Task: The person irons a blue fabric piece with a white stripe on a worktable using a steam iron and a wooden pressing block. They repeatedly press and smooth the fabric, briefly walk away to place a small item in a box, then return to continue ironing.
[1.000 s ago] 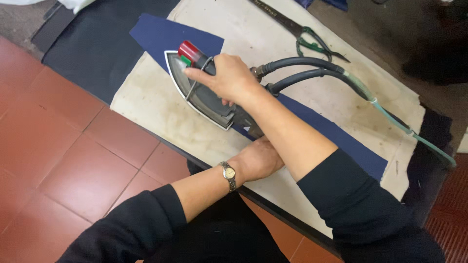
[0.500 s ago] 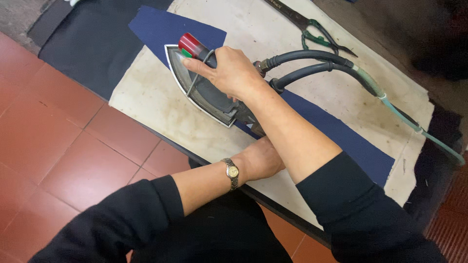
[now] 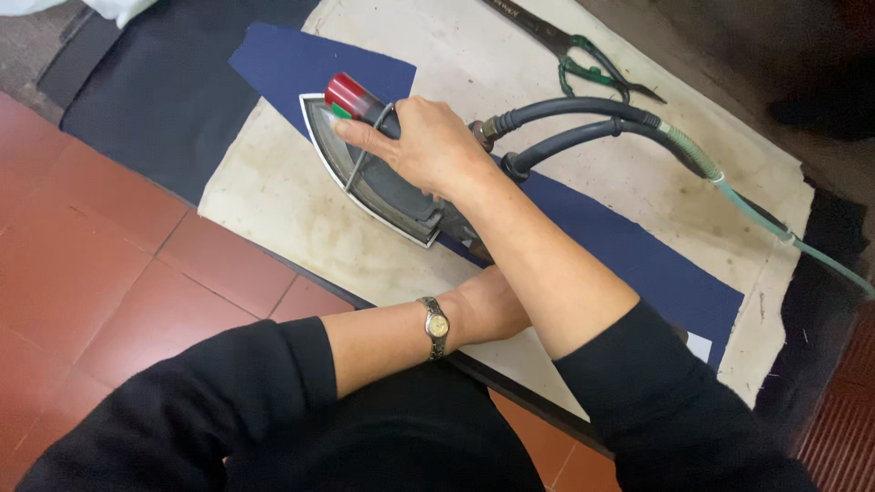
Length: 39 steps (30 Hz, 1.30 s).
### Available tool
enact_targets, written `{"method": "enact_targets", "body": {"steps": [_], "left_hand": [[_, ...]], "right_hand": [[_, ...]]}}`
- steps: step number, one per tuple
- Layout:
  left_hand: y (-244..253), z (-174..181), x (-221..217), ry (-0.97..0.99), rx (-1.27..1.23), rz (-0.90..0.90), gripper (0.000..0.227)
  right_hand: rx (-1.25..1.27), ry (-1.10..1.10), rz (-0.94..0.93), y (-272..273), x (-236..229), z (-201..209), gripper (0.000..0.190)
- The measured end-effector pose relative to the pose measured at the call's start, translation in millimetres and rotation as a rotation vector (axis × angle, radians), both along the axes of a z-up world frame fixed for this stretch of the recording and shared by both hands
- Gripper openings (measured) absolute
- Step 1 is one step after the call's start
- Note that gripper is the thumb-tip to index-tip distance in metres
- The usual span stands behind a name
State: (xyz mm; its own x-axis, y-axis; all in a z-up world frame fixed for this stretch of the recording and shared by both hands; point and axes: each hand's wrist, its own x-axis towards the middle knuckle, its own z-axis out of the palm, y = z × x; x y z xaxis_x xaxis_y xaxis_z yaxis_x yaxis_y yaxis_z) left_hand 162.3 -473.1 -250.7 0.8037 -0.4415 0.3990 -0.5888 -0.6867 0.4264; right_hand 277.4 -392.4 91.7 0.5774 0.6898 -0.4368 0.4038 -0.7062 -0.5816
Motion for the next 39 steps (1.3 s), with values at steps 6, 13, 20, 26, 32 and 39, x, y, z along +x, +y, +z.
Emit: {"method": "enact_targets", "body": {"steps": [6, 13, 20, 26, 32, 39], "left_hand": [[-5, -12, 8, -0.055, 0.018, 0.007, 0.014], [12, -3, 30, -0.115, 0.043, 0.048, 0.011], [16, 8, 50, -0.165, 0.045, 0.091, 0.009], [5, 12, 46, -0.181, 0.039, 0.106, 0.007], [-28, 8, 37, -0.191, 0.015, 0.095, 0.006], [-49, 15, 23, -0.204, -0.003, 0.078, 0.006]], "right_hand": [[0.058, -0.118, 0.052, -2, -7, 13, 0.077], [0.010, -0.011, -0.004, 9, 1, 6, 0.069], [-0.044, 0.027, -0.005, 14, 0, 14, 0.065], [-0.044, 0.072, -0.017, 11, 0, 5, 0.054], [-0.022, 0.123, -0.035, 7, 0, 3, 0.052], [-0.053, 0.059, -0.020, 7, 1, 0, 0.056]]}}
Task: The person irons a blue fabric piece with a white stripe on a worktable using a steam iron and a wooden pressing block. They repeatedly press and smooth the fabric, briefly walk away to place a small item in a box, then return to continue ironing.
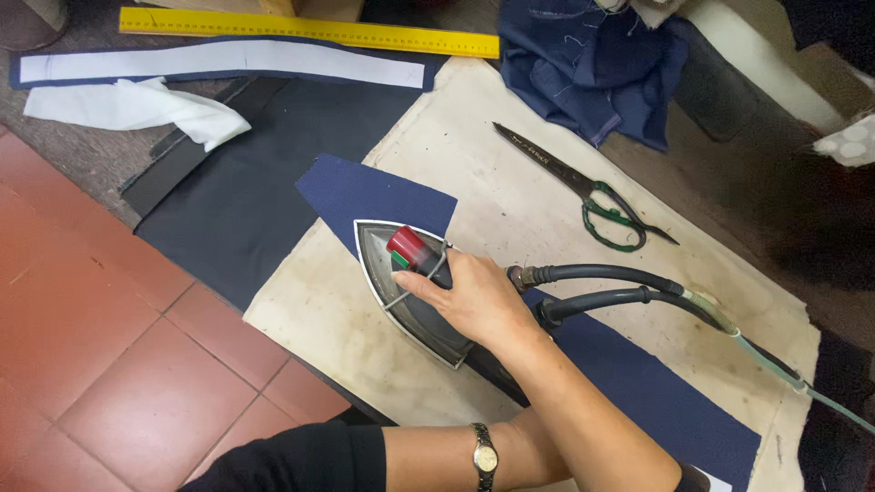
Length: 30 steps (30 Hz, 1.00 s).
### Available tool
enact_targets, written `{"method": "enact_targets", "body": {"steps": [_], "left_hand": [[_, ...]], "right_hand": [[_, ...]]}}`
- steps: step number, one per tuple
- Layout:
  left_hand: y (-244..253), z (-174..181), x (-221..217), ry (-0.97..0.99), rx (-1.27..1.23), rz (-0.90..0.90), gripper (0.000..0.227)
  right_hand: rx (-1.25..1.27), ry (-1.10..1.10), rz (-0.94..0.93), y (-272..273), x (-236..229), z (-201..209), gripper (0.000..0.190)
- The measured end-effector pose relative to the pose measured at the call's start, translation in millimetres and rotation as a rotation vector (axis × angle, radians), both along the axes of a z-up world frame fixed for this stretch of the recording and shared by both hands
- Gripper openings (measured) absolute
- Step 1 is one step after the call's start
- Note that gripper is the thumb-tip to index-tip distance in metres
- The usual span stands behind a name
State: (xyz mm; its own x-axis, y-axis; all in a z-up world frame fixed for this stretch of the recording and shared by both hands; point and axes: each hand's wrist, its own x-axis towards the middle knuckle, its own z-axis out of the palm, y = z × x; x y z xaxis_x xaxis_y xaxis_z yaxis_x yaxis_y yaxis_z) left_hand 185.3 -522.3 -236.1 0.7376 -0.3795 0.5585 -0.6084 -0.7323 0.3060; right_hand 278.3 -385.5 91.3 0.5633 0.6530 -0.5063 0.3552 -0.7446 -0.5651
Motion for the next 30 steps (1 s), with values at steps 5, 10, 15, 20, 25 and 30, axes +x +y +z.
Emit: {"method": "enact_targets", "body": {"steps": [5, 10, 15, 20, 25, 30], "left_hand": [[-19, -2, -9, -0.010, -0.013, -0.011, 0.006], [-33, 0, -17, -0.019, -0.029, -0.022, 0.007], [-52, -4, -28, -0.019, -0.047, -0.031, 0.009], [-62, 3, -39, -0.018, -0.070, -0.053, 0.010], [-81, 6, -52, -0.024, -0.090, -0.077, 0.012], [-93, 8, -68, -0.030, -0.111, -0.105, 0.013]], "right_hand": [[-0.012, -0.003, -0.003, 0, -1, 2, 0.056], [0.027, 0.001, 0.002, 0, 2, -9, 0.055], [0.008, 0.007, -0.016, 1, -3, 4, 0.054], [0.010, 0.002, -0.002, 2, -1, -4, 0.057], [0.044, 0.009, -0.023, 1, -4, 3, 0.050], [0.069, 0.002, -0.015, 2, -2, 8, 0.049]]}}
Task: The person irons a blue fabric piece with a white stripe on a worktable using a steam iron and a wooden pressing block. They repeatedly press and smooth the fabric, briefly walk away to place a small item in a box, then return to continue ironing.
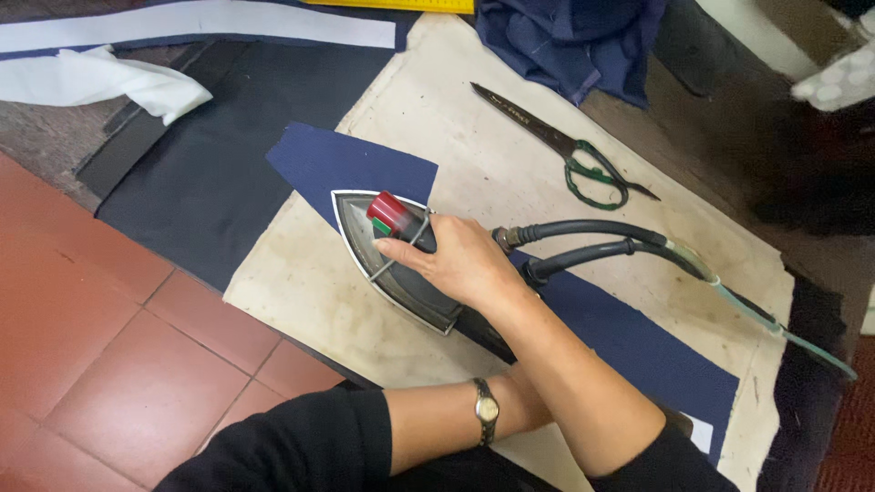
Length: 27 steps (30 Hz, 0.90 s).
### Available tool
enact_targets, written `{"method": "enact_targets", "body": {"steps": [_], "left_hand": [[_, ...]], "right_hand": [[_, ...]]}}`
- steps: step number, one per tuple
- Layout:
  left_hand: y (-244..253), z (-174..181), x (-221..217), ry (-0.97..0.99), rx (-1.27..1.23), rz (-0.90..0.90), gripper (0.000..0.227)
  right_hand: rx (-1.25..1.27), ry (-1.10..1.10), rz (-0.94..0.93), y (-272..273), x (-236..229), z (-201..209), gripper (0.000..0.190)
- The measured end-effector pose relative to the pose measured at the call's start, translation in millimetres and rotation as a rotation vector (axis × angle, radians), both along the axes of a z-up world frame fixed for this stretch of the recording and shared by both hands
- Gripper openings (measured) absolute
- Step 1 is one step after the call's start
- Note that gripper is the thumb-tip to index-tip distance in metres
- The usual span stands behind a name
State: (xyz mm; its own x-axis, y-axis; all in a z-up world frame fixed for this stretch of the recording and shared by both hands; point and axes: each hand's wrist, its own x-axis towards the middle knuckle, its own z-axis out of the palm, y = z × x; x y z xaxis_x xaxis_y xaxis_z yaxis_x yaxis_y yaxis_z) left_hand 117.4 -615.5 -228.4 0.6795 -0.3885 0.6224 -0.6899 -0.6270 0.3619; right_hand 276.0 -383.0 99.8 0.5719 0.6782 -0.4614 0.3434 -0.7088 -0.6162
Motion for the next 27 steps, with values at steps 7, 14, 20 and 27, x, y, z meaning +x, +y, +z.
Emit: {"method": "enact_targets", "body": {"steps": [7, 14, 20, 27], "left_hand": [[-53, 116, -7, -0.011, -0.026, -0.038, 0.016], [-68, 154, -13, -0.022, -0.046, -0.049, 0.019], [-38, 145, -1, -0.063, -0.038, -0.023, 0.021], [109, 187, 22, -0.104, -0.017, 0.004, 0.023]], "right_hand": [[0.040, -0.037, -0.016, -1, -1, 5, 0.053], [0.038, -0.068, -0.011, 1, -1, 4, 0.054], [0.009, -0.054, 0.014, 0, -8, 14, 0.053], [-0.141, -0.102, -0.010, 4, -9, 7, 0.052]]}}
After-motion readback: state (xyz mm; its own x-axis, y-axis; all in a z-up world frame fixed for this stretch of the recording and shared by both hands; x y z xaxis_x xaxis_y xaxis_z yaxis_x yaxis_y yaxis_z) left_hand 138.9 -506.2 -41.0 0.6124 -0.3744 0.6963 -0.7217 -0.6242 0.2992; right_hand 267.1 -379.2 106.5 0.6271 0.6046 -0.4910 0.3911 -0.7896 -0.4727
